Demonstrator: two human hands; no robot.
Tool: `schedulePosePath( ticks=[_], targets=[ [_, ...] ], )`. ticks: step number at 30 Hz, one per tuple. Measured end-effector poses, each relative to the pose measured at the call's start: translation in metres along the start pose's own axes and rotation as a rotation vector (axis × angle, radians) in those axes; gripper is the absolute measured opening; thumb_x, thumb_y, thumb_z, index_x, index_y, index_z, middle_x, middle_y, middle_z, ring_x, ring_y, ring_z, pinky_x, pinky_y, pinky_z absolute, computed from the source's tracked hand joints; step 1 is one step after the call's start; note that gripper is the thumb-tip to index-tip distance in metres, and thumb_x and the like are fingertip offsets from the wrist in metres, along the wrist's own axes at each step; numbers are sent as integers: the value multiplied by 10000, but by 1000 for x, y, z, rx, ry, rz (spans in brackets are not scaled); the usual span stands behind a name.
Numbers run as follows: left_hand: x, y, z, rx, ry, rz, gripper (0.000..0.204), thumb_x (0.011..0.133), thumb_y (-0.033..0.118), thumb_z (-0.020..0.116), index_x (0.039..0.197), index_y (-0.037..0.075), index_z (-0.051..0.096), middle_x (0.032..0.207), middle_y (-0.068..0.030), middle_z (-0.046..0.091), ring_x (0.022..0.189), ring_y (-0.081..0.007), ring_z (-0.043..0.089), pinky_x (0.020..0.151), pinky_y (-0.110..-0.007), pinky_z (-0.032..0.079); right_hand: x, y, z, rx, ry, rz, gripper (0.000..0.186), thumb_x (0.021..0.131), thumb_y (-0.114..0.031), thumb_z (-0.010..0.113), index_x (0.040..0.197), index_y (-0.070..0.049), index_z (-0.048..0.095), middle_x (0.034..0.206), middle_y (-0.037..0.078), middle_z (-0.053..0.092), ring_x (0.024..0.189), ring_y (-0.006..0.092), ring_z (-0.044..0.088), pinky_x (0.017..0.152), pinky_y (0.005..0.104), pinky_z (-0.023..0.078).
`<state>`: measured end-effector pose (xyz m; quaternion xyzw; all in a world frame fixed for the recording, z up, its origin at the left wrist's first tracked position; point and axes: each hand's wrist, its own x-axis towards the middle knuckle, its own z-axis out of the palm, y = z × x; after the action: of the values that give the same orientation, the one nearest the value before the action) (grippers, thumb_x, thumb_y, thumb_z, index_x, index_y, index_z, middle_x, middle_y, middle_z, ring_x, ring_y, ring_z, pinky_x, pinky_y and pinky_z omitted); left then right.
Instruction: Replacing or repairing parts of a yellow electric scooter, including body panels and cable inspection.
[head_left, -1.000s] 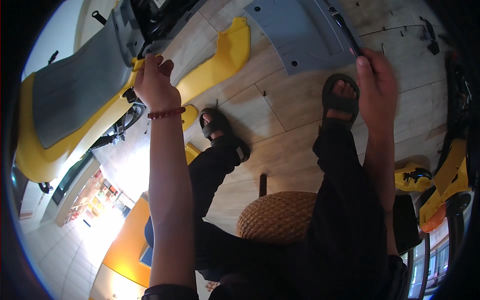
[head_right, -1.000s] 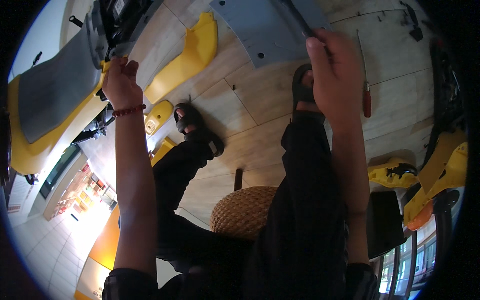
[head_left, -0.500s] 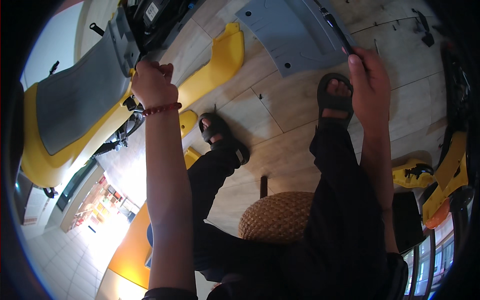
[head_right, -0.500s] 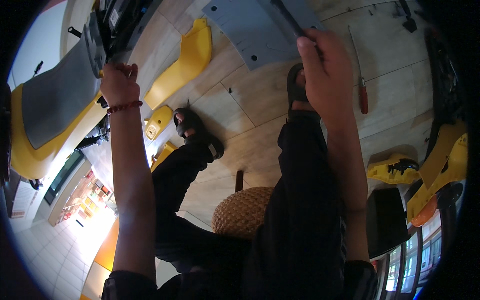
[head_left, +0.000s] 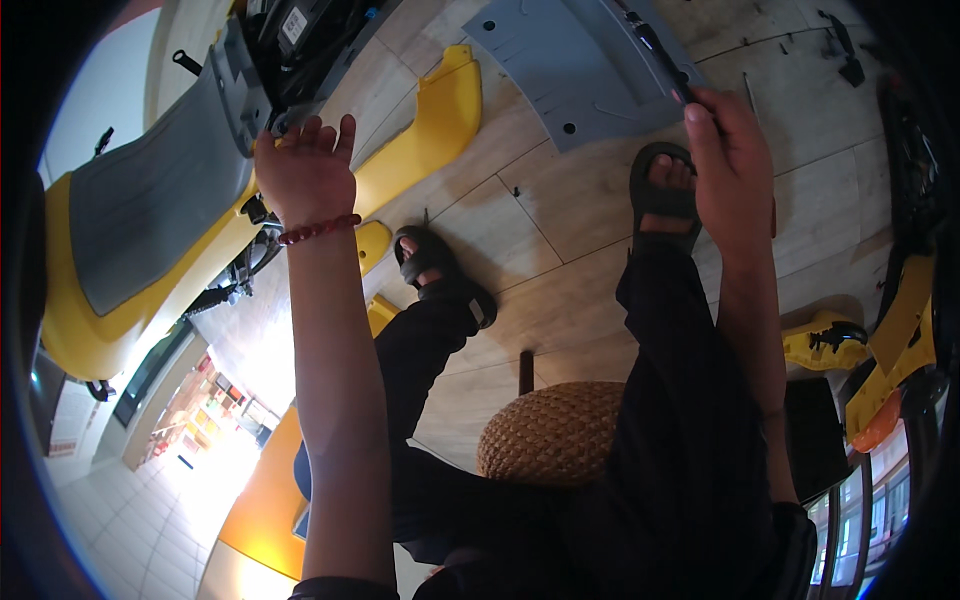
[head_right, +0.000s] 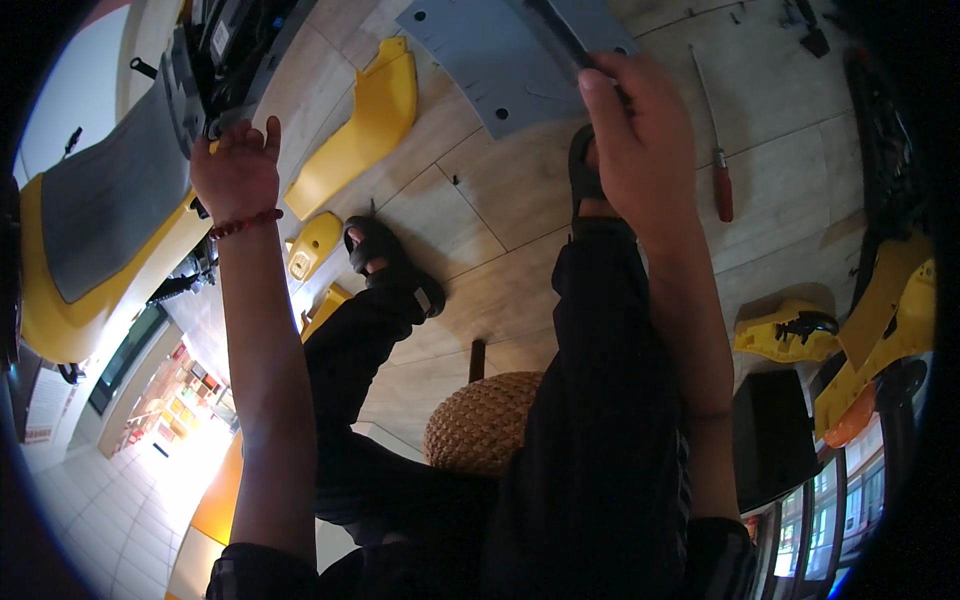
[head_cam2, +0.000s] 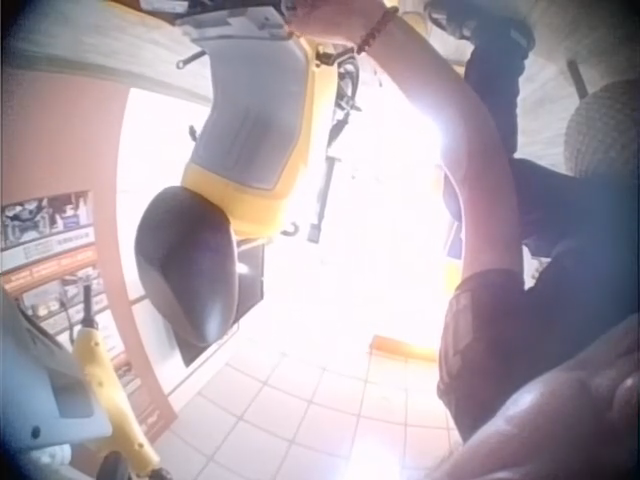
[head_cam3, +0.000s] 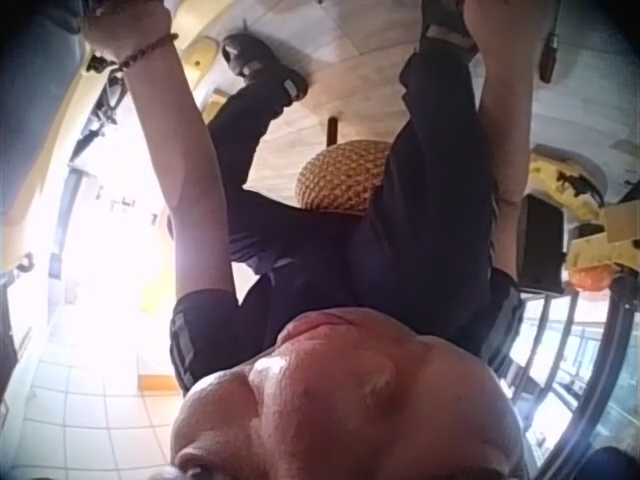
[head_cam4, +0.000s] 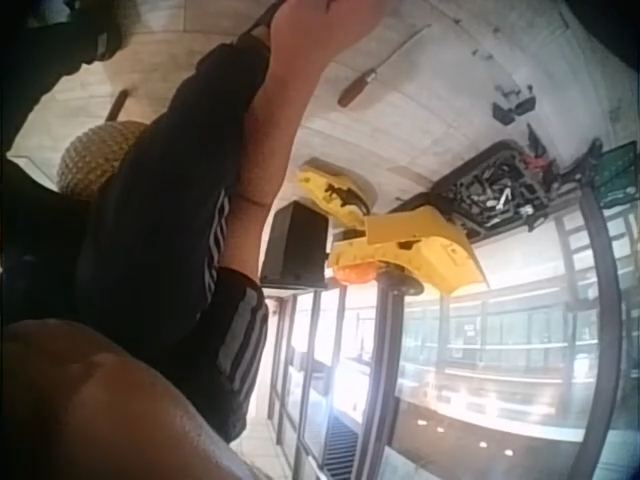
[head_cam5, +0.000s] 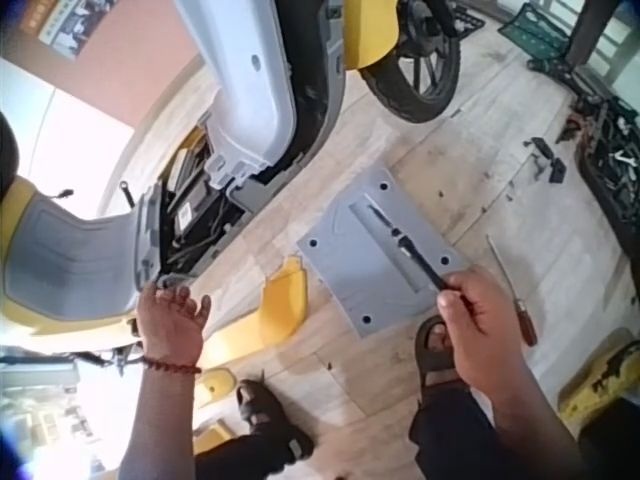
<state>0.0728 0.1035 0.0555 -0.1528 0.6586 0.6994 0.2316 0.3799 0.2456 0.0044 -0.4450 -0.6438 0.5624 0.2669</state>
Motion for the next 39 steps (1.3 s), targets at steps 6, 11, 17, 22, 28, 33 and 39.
schedulePosePath(
  ticks=[6, 11, 17, 22, 28, 33, 39],
  targets=[
    [5, -2, 2, 124, -46, 104, 212, 942, 186, 393, 904, -11, 461, 860, -132, 510, 699, -229, 486, 814, -463, 494, -1, 0, 1, -39, 23, -13, 181, 904, -164, 559, 987, -9, 601, 736, 8, 524, 507, 55, 479, 451, 208, 385],
    [2, 1, 2, -77, -149, -18, 217, 950, 180, 376, 895, -9, 467, 791, -126, 515, 681, -225, 493, 836, -469, 491, -1, -1, 0, -23, 7, 61, 178, 905, -169, 560, 982, -13, 600, 723, 3, 513, 510, 53, 487, 453, 205, 386],
    [5, -2, 4, 61, 4, 65, 256, 984, 209, 313, 886, 24, 460, 773, -113, 510, 663, -217, 489, 820, -475, 487, -1, -1, 1, -8, 8, 32, 178, 903, -169, 564, 984, -14, 600, 712, 1, 514, 503, 58, 490, 456, 214, 374],
    [13, 1, -8, -22, -66, 69, 290, 1005, 225, 287, 880, 23, 453, 766, -90, 510, 644, -194, 493, 771, -434, 511, -2, 1, 0, -34, 6, 17, 186, 897, -171, 569, 989, -13, 602, 724, 9, 522, 501, 67, 491, 462, 227, 379],
    [14, 7, -15, -427, -249, -212, 358, 1010, 220, 255, 830, 5, 478, 719, -112, 554, 631, -211, 522, 823, -409, 479, -2, 1, 1, -22, 20, 47, 203, 886, -191, 581, 984, -16, 611, 709, 11, 518, 496, 73, 488, 464, 235, 382],
    [3, -3, -3, 69, -168, 64, 235, 966, 212, 416, 861, 10, 475, 810, -106, 515, 652, -188, 477, 828, -461, 491, -3, -1, 1, -12, 6, 70, 214, 883, -197, 583, 988, -14, 613, 708, 14, 519, 494, 74, 486, 463, 237, 386],
    [8, -5, -2, 293, 47, 133, 205, 955, 186, 399, 864, 21, 478, 800, -93, 488, 690, -176, 472, 760, -400, 533, -3, 4, -1, -46, -4, 41, 187, 935, -154, 529, 1044, -27, 613, 758, -44, 475, 619, 21, 393, 545, 187, 338]
  ],
)
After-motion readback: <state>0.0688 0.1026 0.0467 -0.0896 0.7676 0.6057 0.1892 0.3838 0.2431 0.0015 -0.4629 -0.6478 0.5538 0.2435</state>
